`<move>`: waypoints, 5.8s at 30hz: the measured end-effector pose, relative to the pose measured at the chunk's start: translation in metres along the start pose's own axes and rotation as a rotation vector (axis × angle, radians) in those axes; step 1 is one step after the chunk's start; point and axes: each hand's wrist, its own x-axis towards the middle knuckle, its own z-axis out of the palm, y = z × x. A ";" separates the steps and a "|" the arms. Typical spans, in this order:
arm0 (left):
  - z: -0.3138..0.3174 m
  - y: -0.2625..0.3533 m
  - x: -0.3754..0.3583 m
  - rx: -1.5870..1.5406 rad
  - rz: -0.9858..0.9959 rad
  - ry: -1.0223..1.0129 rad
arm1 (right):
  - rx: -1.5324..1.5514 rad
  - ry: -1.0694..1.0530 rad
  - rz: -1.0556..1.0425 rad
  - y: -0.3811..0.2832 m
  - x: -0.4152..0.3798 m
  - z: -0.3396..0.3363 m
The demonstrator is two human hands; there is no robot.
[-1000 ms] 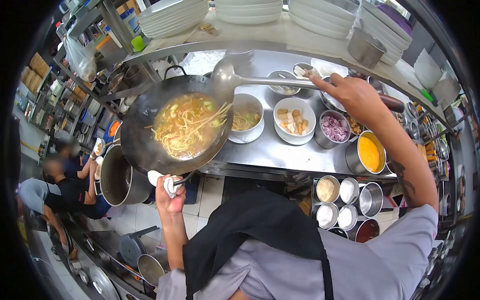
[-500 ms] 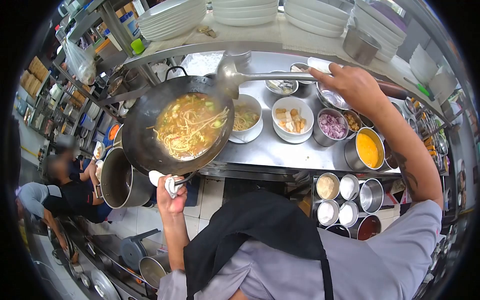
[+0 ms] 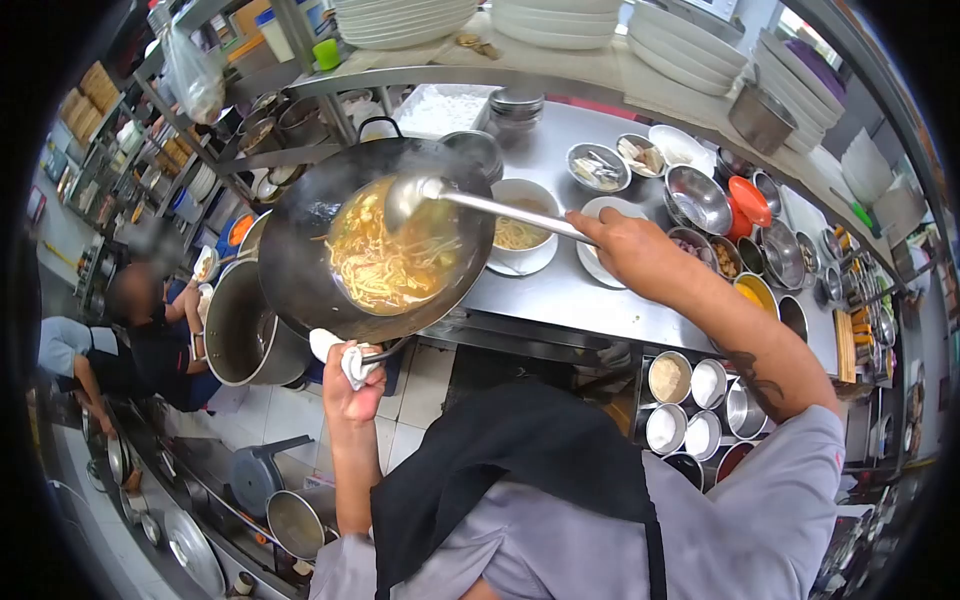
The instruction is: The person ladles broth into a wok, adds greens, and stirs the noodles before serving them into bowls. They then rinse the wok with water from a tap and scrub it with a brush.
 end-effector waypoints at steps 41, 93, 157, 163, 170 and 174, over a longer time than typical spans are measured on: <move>-0.071 0.073 -0.035 0.144 -0.163 0.097 | 2.684 -0.716 0.945 -0.242 0.029 0.064; 0.022 -0.002 0.010 0.138 -0.225 -0.114 | 0.209 -0.003 0.387 -0.122 -0.039 -0.004; -0.016 0.060 -0.009 0.080 -0.065 -0.037 | 0.751 0.060 0.719 -0.061 -0.032 0.114; -0.012 0.053 -0.010 0.118 -0.067 -0.084 | 1.313 0.229 0.872 -0.052 -0.045 0.120; -0.010 0.048 -0.005 0.080 -0.060 -0.038 | 2.333 0.275 0.656 -0.075 -0.079 0.066; -0.011 0.049 -0.004 0.099 -0.064 -0.031 | 1.904 0.096 0.727 -0.095 -0.064 0.040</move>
